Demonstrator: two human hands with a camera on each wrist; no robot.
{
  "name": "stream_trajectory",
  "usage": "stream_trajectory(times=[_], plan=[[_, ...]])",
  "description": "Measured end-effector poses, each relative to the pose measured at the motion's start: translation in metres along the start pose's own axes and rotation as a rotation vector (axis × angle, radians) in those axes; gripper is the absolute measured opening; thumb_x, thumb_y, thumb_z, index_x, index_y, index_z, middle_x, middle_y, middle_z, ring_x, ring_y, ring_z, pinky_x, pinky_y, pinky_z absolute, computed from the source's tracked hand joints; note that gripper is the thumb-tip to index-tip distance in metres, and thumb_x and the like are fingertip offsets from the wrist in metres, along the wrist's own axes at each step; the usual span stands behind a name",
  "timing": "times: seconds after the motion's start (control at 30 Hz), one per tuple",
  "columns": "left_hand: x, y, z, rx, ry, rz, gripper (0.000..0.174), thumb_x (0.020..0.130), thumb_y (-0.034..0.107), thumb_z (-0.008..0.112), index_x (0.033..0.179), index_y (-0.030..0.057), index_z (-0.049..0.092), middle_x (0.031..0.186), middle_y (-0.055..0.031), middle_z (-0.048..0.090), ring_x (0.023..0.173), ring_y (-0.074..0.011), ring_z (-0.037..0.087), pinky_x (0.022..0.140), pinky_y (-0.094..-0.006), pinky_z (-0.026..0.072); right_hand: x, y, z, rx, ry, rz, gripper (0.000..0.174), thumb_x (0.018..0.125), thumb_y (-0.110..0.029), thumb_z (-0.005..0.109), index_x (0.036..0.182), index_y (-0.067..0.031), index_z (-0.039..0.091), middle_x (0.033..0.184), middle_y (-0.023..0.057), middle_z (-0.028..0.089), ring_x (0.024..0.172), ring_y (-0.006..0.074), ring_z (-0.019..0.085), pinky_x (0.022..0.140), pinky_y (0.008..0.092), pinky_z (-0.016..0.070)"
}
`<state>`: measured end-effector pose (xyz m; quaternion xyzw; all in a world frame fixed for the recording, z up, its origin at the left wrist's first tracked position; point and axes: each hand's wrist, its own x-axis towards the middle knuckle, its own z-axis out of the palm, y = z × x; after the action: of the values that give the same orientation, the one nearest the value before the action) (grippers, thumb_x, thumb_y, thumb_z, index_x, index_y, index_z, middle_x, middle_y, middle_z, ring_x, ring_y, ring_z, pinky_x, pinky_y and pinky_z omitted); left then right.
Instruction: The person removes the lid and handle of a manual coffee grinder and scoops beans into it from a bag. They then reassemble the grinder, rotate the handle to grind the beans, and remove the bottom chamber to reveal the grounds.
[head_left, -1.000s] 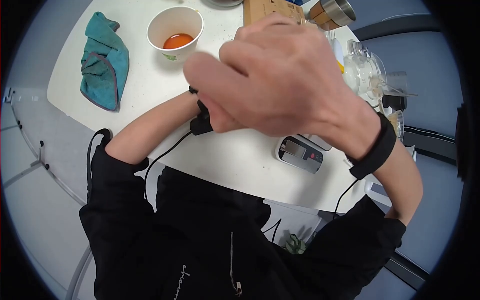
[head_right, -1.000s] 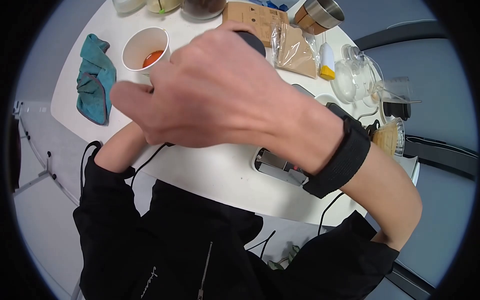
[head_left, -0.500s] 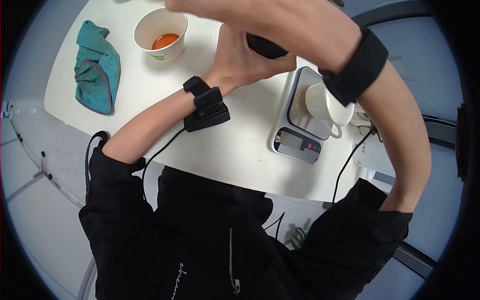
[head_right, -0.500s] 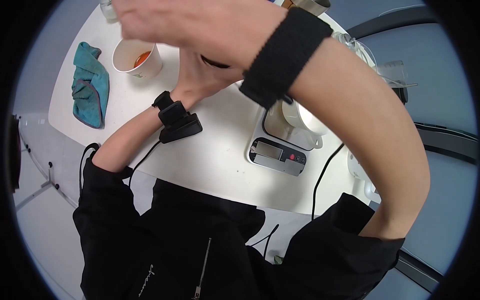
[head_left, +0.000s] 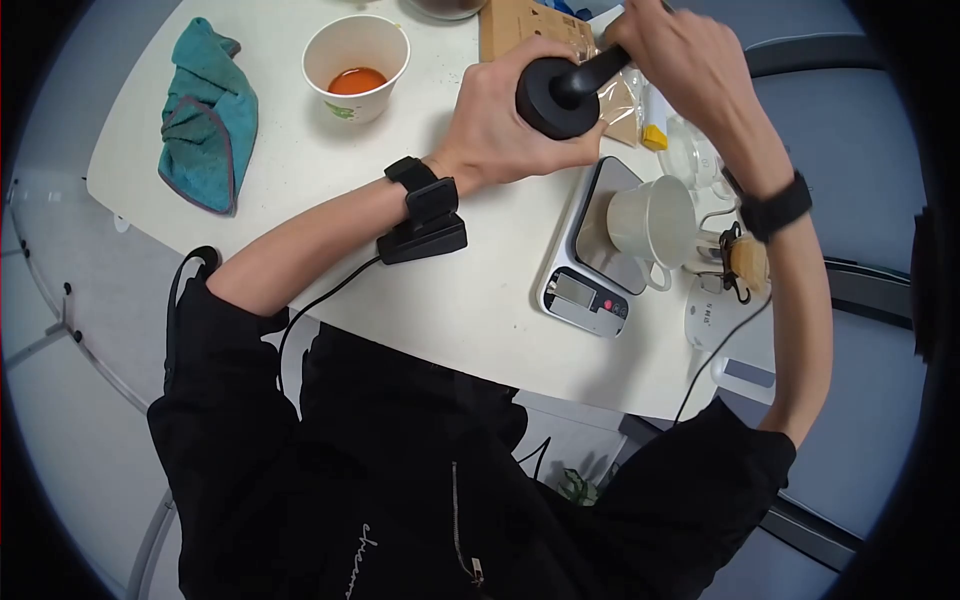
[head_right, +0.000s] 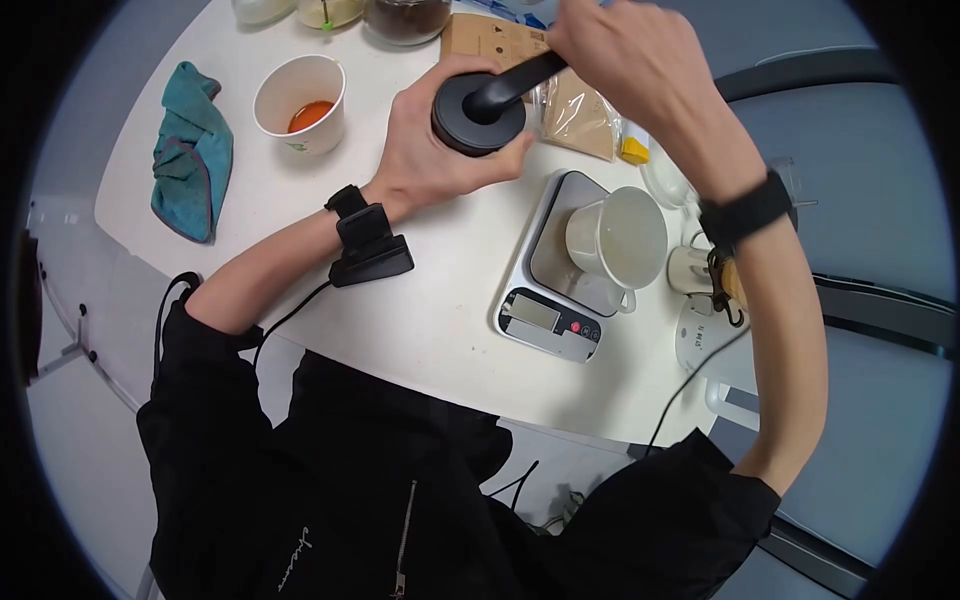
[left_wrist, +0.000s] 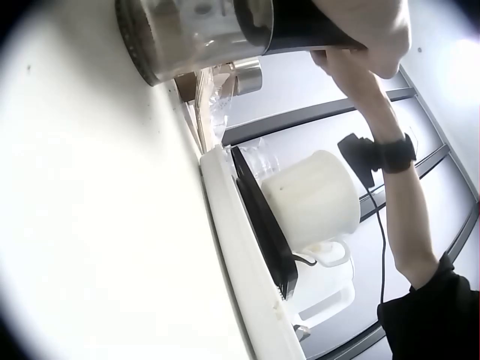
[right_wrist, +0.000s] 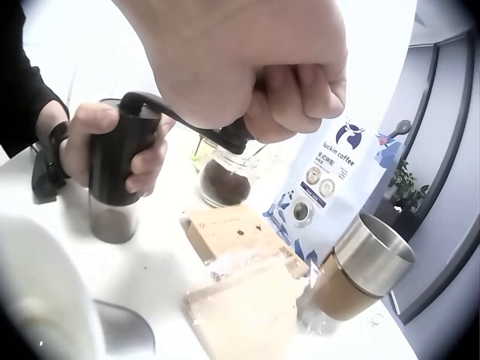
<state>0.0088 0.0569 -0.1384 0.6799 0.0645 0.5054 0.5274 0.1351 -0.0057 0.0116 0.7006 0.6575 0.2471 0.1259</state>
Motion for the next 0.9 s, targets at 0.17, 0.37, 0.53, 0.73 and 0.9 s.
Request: stream_trajectory(times=[0.17, 0.37, 0.53, 0.73, 0.9], plan=[[0.000, -0.003, 0.002, -0.014, 0.006, -0.005, 0.049, 0.061, 0.027, 0.083, 0.099, 0.0048, 0.060, 0.077, -0.0083, 0.069, 0.071, -0.0173, 0.070, 0.071, -0.0297, 0.0567, -0.050, 0.011, 0.012, -0.002, 0.127, -0.080, 0.011, 0.083, -0.016, 0.061, 0.085, -0.0110, 0.051, 0.048, 0.0070, 0.048, 0.040, 0.0251, 0.051, 0.043, 0.0370, 0.0417], [0.001, -0.004, -0.001, -0.016, -0.010, 0.006, 0.051, 0.060, 0.026, 0.084, 0.100, 0.0047, 0.060, 0.080, -0.0084, 0.069, 0.071, -0.0177, 0.069, 0.071, -0.0297, 0.0567, -0.089, -0.023, -0.021, 0.171, -0.031, -0.074, 0.012, 0.083, -0.013, 0.060, 0.084, -0.0090, 0.049, 0.048, 0.0074, 0.048, 0.041, 0.0267, 0.052, 0.044, 0.0385, 0.0419], [-0.001, 0.000, -0.004, 0.029, -0.058, -0.004, 0.051, 0.065, 0.014, 0.084, 0.107, 0.0010, 0.058, 0.086, -0.0025, 0.066, 0.080, -0.0081, 0.061, 0.075, -0.0247, 0.0516, -0.086, -0.055, -0.041, 0.272, 0.012, -0.254, 0.017, 0.072, -0.014, 0.064, 0.080, -0.0096, 0.050, 0.052, 0.0041, 0.049, 0.045, 0.0236, 0.054, 0.045, 0.0356, 0.0431], [-0.001, 0.001, -0.006, -0.062, -0.078, -0.102, 0.050, 0.067, 0.014, 0.084, 0.107, 0.0008, 0.058, 0.086, -0.0026, 0.067, 0.078, -0.0092, 0.061, 0.073, -0.0255, 0.0517, -0.075, -0.070, -0.034, 0.363, 0.204, -0.369, 0.022, 0.063, -0.018, 0.067, 0.078, -0.0104, 0.052, 0.054, 0.0013, 0.047, 0.045, 0.0215, 0.050, 0.043, 0.0323, 0.0405], [-0.011, -0.002, -0.025, -0.036, -0.143, 0.045, 0.050, 0.066, 0.019, 0.085, 0.106, 0.0021, 0.059, 0.084, -0.0039, 0.067, 0.075, -0.0125, 0.063, 0.071, -0.0270, 0.0526, -0.026, -0.099, -0.032, 0.433, 0.269, -0.377, 0.021, 0.069, -0.020, 0.068, 0.079, -0.0107, 0.051, 0.053, 0.0037, 0.049, 0.043, 0.0223, 0.051, 0.041, 0.0336, 0.0394]])
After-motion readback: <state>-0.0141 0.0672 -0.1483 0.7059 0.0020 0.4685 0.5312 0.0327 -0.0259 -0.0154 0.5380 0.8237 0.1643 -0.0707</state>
